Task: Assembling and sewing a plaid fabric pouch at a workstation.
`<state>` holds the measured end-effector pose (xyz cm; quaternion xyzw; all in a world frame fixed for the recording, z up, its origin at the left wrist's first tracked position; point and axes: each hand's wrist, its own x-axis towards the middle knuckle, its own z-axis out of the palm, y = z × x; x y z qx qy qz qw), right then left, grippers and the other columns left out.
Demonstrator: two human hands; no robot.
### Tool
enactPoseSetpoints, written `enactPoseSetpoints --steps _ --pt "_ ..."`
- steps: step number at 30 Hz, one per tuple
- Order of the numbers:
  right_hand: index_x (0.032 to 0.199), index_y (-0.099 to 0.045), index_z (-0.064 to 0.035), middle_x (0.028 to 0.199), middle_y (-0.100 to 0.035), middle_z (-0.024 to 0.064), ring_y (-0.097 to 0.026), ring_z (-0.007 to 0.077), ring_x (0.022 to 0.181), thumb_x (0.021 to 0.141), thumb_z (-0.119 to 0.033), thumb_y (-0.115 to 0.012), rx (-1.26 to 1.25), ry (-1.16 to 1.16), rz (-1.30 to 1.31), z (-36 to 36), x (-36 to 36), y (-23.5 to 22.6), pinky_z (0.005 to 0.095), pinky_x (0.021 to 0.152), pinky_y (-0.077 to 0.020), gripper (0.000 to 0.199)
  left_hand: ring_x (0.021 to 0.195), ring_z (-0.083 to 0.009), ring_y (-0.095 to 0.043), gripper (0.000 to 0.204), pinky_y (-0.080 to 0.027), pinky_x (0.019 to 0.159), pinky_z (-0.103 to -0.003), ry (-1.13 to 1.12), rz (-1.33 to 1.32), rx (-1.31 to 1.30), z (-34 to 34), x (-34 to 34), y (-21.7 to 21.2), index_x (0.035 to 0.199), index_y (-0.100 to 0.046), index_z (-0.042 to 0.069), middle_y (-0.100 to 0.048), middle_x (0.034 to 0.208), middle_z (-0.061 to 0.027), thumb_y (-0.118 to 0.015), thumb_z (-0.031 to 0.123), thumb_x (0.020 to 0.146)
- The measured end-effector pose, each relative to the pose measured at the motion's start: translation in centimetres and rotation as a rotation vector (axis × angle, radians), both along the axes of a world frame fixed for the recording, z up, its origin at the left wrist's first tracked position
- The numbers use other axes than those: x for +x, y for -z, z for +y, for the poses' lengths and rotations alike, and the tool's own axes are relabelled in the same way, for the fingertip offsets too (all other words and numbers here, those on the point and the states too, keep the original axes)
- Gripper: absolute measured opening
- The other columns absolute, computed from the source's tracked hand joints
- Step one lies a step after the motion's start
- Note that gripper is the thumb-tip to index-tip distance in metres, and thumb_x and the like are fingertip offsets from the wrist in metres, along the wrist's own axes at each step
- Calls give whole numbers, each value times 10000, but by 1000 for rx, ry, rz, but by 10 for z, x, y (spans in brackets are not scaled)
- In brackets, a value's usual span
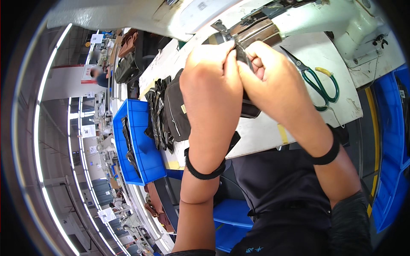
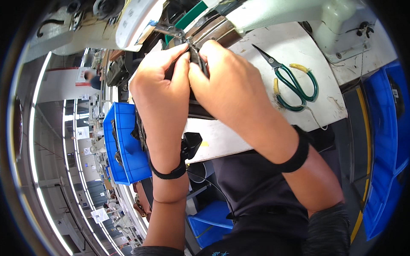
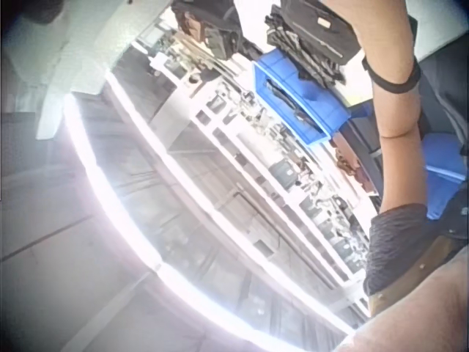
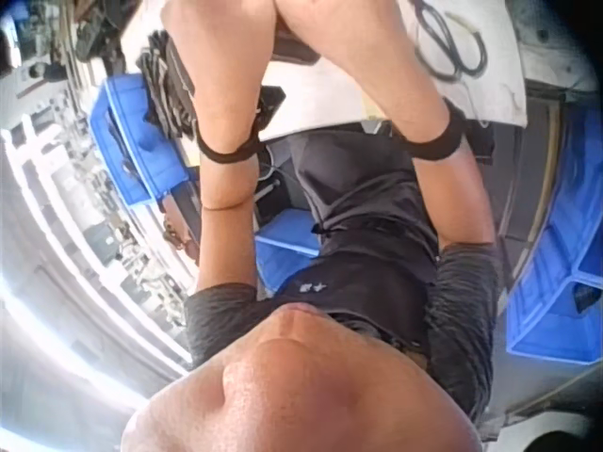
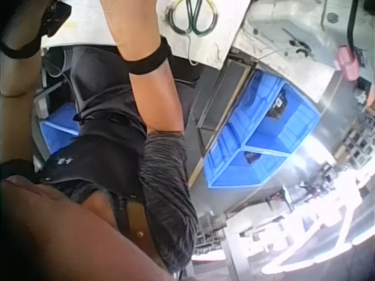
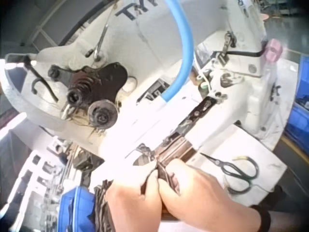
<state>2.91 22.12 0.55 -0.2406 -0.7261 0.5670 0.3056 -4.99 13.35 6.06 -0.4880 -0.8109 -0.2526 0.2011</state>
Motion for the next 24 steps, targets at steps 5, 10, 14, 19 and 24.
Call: enactPoseSetpoints --steps 5,10,14,19,24 --pt "1033 -628 -12 811 -672 239 -668 439 779 938 -138 -597 -109 50 272 -7 0 15 495 709 -534 161 879 -333 -700 191 -555 791 -396 -9 -67 -14 -7 2 3 1065 -770 -3 -715 955 -155 -745 14 876" --pt "1146 -640 -17 825 -682 257 -673 441 771 909 -74 -566 -206 -44 255 -8 10 13 475 700 -547 255 813 -278 -693 203 -557 734 -356 20 87 -10 -17 -1 7 1080 -785 42 -700 966 -108 -777 32 878" --pt "1157 -642 -2 847 -679 272 -669 468 796 893 -53 -543 -110 64 248 -20 3 14 500 727 -550 287 772 -274 -695 150 -554 719 -343 57 107 -2 -16 -1 8 1056 -793 30 -706 932 -119 -763 34 910" --pt "1150 -638 21 885 -678 297 -662 504 835 884 -42 -527 296 275 349 -16 0 23 527 754 -549 295 824 -93 -663 160 -529 773 -248 12 -519 165 -19 -14 0 1085 -786 -32 -767 929 -60 -754 54 954" --pt "1142 -644 20 881 -677 311 -657 518 851 874 -23 -501 -263 -79 232 -15 11 7 536 765 -546 307 831 -69 -648 216 -515 758 -212 10 -1003 261 -23 -28 -9 1145 -775 -50 -756 955 -30 -758 76 971"
